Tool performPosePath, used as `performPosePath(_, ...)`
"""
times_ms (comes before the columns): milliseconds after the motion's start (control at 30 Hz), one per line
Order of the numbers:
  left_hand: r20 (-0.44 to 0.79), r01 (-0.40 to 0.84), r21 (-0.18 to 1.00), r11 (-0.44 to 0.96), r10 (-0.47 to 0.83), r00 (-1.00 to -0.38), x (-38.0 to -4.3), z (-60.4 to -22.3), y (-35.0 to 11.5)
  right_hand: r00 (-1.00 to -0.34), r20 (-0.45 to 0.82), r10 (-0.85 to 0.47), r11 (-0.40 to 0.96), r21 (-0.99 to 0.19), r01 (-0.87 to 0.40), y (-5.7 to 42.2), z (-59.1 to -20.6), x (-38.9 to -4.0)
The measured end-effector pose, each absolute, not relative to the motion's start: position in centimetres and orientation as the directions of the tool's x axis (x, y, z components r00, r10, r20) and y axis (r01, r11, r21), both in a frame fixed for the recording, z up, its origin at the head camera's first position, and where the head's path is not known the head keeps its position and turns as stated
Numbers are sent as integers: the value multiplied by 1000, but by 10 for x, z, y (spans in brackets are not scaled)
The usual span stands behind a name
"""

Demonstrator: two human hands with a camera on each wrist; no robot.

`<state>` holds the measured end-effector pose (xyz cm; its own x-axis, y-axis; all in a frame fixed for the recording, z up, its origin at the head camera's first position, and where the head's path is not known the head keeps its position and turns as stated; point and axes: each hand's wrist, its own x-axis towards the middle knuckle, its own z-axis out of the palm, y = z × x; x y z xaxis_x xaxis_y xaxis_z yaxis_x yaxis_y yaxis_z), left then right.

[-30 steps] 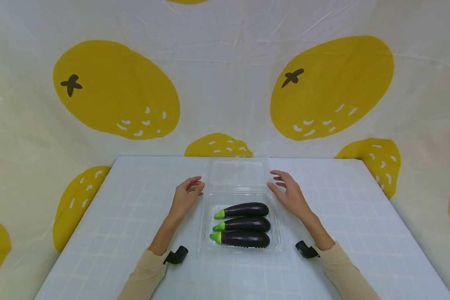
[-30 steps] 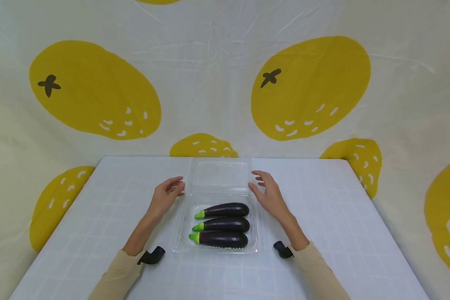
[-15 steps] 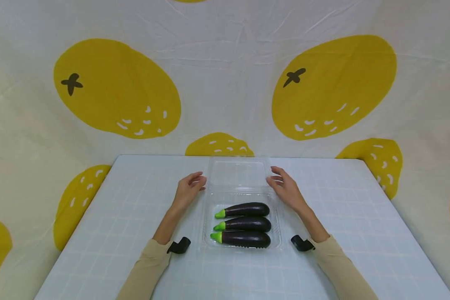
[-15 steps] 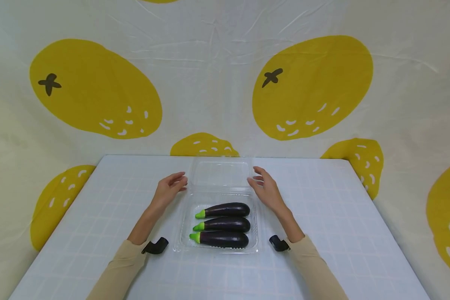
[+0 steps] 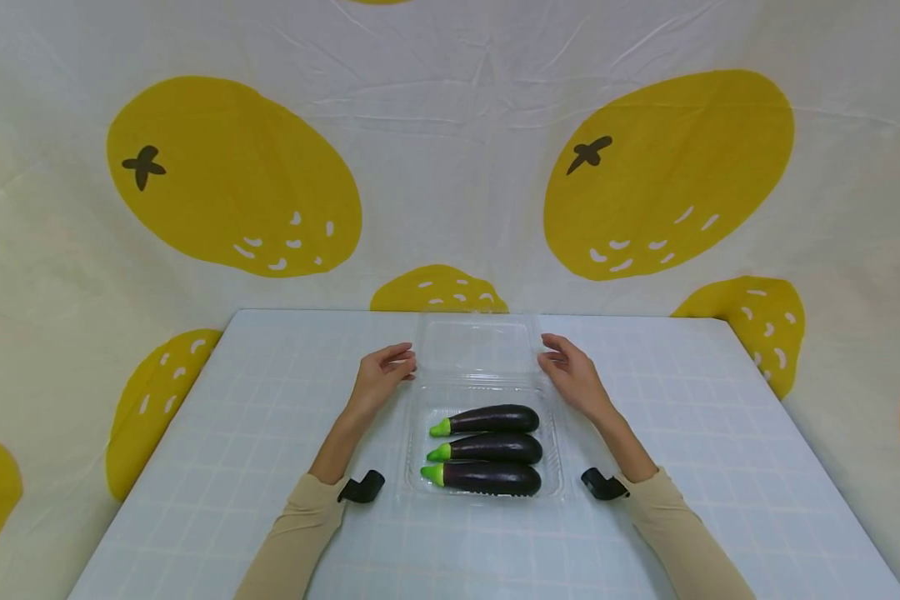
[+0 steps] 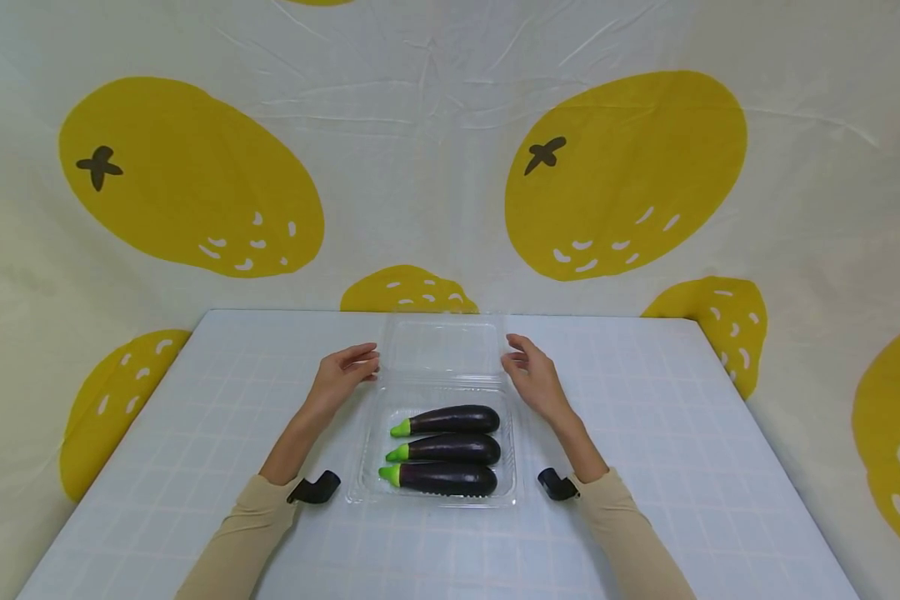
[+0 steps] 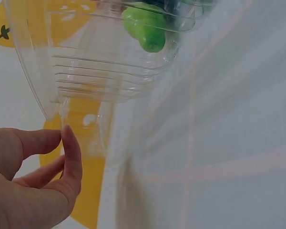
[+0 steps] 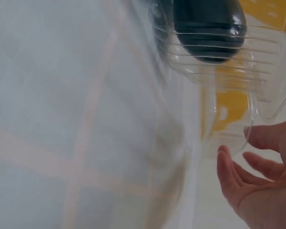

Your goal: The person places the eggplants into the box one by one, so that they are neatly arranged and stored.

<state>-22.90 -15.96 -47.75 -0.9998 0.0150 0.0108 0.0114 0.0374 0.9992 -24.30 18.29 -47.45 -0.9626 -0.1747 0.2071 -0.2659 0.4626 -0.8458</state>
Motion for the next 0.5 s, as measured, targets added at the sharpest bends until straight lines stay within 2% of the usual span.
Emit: performPosePath(500,39,39,992,117,4,-999,-226,-473,-159,-948,285,-140,429,-846,-317,185,-466,-238)
